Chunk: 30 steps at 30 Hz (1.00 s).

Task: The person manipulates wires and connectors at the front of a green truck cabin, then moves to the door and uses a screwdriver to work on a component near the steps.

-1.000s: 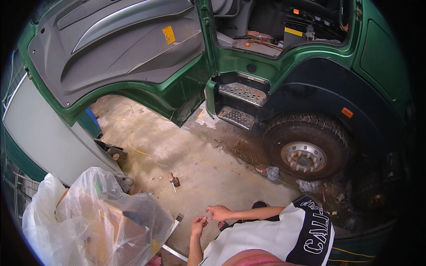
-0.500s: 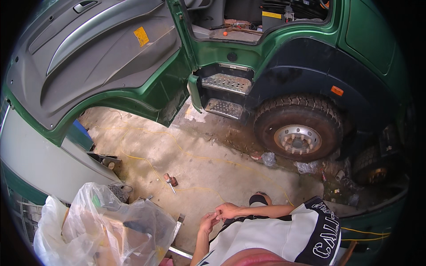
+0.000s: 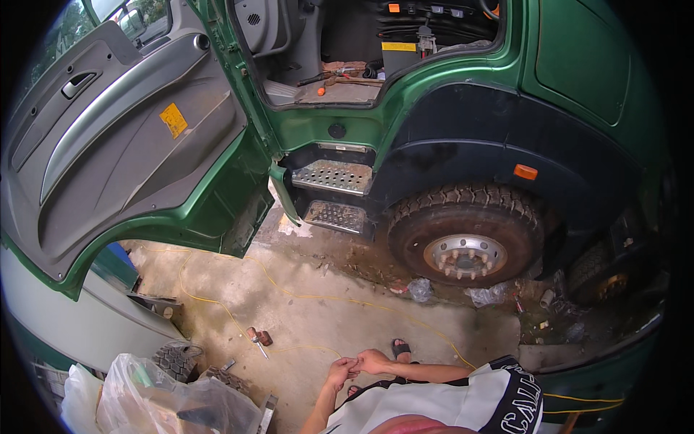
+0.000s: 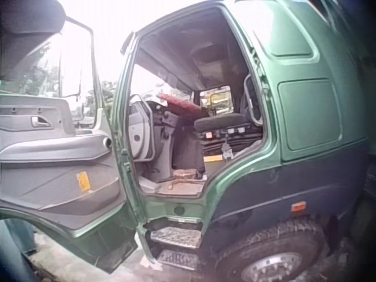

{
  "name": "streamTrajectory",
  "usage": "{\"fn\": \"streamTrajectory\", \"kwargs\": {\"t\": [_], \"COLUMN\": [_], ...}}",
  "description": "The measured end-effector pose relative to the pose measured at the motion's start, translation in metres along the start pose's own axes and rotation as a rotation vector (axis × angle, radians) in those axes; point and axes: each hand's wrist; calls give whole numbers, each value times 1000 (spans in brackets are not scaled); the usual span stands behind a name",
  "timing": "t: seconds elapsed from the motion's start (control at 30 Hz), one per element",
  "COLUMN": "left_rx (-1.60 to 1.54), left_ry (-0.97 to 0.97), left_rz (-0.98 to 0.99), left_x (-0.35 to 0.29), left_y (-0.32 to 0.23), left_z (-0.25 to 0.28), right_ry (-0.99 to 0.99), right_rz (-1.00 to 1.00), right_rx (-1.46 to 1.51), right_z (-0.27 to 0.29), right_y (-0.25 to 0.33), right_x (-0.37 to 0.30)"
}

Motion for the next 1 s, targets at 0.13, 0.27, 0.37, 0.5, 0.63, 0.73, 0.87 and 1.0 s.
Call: {"fn": "streamTrajectory", "kwargs": {"t": [0.13, 0.27, 0.37, 0.5, 0.63, 0.73, 0.87, 1.0], "left_rx": [-17, 21, 6, 72, 80, -233, -526, -626], "left_ry": [-7, -24, -9, -112, -157, -179, -345, -210], "left_rz": [-3, -6, -37, -196, -214, 10, 198, 336], "left_x": [22, 36, 65, 95, 96, 96, 125, 173], "left_y": [-33, -65, -80, -99, -98, -89, -71, -78], "left_z": [-31, -69, -96, -124, -116, -90, -67, -56], "right_ry": [32, 117, 130, 11, 70, 39, 16, 56], "right_rz": [-12, 35, 17, 45, 42, -48, -101, -250], "right_rx": [123, 110, 101, 53, 137, 188, 247, 389], "right_z": [38, 90, 126, 160, 174, 167, 167, 169], "right_y": [-26, -54, -63, -81, -93, -110, -114, -128], "right_x": [14, 33, 36, 49, 55, 62, 62, 77]}}
Point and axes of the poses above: each hand's wrist, its own x-axis towards the middle knuckle, its own z-axis out of the back of the hand, y = z × x, and after that the axes turned 1 degree about x, right-handed
